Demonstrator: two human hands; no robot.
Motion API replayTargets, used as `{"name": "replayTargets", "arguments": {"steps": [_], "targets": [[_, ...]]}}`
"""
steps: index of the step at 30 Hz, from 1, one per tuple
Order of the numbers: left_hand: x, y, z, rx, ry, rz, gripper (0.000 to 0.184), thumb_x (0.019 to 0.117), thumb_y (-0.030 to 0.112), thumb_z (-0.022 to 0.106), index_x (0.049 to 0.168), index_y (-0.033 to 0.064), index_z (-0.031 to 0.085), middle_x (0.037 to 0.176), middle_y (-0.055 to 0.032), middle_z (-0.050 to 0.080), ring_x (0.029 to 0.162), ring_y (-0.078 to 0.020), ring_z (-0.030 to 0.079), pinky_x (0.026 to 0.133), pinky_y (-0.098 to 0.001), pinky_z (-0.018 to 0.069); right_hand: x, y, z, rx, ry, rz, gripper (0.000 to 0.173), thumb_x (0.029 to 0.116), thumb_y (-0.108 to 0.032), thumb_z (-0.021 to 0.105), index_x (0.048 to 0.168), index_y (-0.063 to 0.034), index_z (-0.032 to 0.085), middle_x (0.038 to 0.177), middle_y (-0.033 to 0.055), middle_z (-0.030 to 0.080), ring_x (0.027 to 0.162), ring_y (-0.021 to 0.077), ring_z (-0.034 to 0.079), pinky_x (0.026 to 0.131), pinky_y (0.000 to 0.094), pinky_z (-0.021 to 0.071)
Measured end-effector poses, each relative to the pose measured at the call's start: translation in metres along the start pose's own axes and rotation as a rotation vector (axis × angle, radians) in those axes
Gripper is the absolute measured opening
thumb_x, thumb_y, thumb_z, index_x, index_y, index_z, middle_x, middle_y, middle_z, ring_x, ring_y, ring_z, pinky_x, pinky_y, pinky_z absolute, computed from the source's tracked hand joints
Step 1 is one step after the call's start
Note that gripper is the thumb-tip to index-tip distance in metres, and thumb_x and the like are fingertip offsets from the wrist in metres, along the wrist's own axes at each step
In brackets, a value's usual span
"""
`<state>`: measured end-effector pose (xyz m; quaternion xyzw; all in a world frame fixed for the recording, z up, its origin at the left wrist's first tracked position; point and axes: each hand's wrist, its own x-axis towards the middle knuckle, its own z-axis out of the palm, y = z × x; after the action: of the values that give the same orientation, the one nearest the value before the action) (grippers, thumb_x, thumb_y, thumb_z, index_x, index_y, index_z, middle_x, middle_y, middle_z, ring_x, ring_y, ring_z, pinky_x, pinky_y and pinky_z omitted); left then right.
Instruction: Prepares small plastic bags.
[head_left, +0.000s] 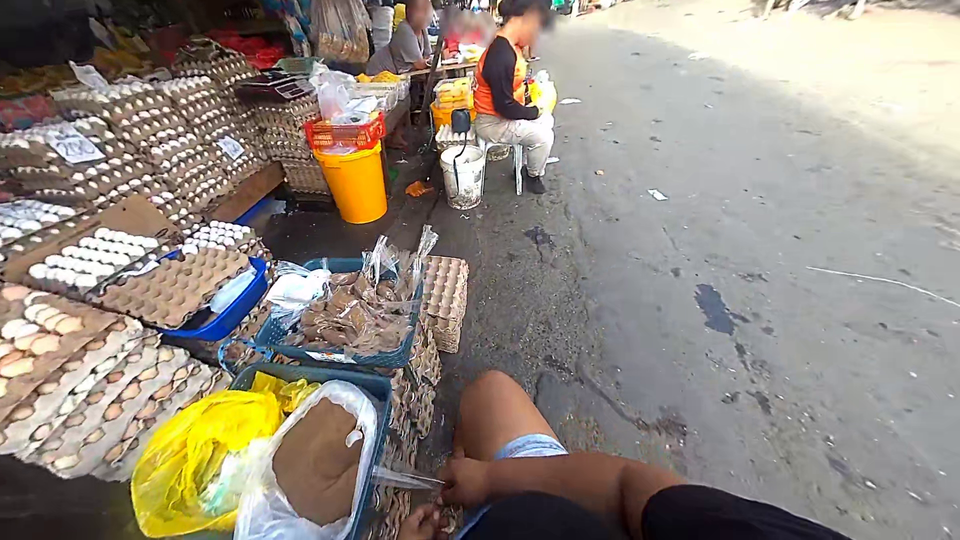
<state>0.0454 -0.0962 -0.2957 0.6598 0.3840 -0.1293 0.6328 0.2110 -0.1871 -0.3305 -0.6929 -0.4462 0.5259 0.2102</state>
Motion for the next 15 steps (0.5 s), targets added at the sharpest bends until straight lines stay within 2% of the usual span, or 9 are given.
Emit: {"name": "replayTargets", "arguments": {"steps": [2, 4, 6, 8, 11, 15], "targets": [[0.002, -0.003, -0.002, -0.002, -0.019, 0.032, 0.031, 0.1069, 0.005, 0.047, 0.132, -0.0118, 0.053, 0.115, -0.0197, 0.065, 0.091, -0.0137, 0.066, 0.086, -0.0314, 0.0548, -0.001, -0.003, 0.001, -0.003, 0.011, -0.019, 0.036, 0.1060, -0.024, 0.055, 0.128, 0.0044, 0.063, 0.116, 0.0295, 0.067, 0.110, 0.0444, 0.065, 0.101, 0.0639, 0.0452], [0.002, -0.005, -0.004, -0.033, -0.029, 0.043, 0.033, 0.1072, 0.004, 0.044, 0.135, -0.0125, 0.051, 0.121, -0.0233, 0.062, 0.095, -0.0164, 0.067, 0.088, -0.0331, 0.0547, -0.008, -0.014, -0.002, -0.036, -0.015, -0.010, 0.036, 0.1064, -0.021, 0.054, 0.127, 0.0068, 0.063, 0.118, 0.0314, 0.066, 0.113, 0.0459, 0.063, 0.102, 0.0638, 0.0440], [0.004, -0.005, -0.007, -0.066, -0.020, 0.039, 0.032, 0.1069, 0.004, 0.046, 0.134, -0.0118, 0.052, 0.119, -0.0225, 0.063, 0.095, -0.0159, 0.068, 0.086, -0.0326, 0.0562, -0.009, -0.019, -0.007, -0.074, -0.025, -0.005, 0.033, 0.1051, -0.017, 0.055, 0.125, 0.0074, 0.064, 0.121, 0.0321, 0.064, 0.119, 0.0468, 0.060, 0.103, 0.0652, 0.0421], [0.004, -0.011, -0.009, -0.109, 0.001, 0.020, 0.028, 0.1044, 0.004, 0.053, 0.128, -0.0109, 0.056, 0.110, -0.0176, 0.066, 0.089, -0.0128, 0.068, 0.081, -0.0305, 0.0569, -0.004, -0.014, -0.004, -0.086, -0.029, -0.044, 0.031, 0.1036, -0.015, 0.056, 0.123, 0.0067, 0.065, 0.121, 0.0317, 0.065, 0.119, 0.0466, 0.060, 0.103, 0.0655, 0.0421], [0.001, -0.014, -0.011, -0.149, 0.073, 0.019, 0.016, 0.0986, 0.000, 0.062, 0.112, -0.0085, 0.060, 0.090, -0.0080, 0.069, 0.076, -0.0073, 0.066, 0.073, -0.0260, 0.0568, 0.000, -0.015, -0.001, -0.075, -0.048, -0.105, 0.029, 0.1021, -0.015, 0.060, 0.119, 0.0077, 0.067, 0.117, 0.0314, 0.066, 0.115, 0.0459, 0.062, 0.101, 0.0643, 0.0429], [0.000, -0.010, -0.008, -0.147, 0.130, -0.019, 0.011, 0.0996, 0.002, 0.063, 0.107, -0.0062, 0.063, 0.083, -0.0047, 0.068, 0.070, -0.0061, 0.064, 0.069, -0.0241, 0.0560, -0.002, -0.018, 0.000, -0.098, -0.052, -0.127, 0.028, 0.1020, -0.015, 0.061, 0.118, 0.0069, 0.068, 0.116, 0.0305, 0.067, 0.114, 0.0451, 0.063, 0.101, 0.0635, 0.0435]]}}
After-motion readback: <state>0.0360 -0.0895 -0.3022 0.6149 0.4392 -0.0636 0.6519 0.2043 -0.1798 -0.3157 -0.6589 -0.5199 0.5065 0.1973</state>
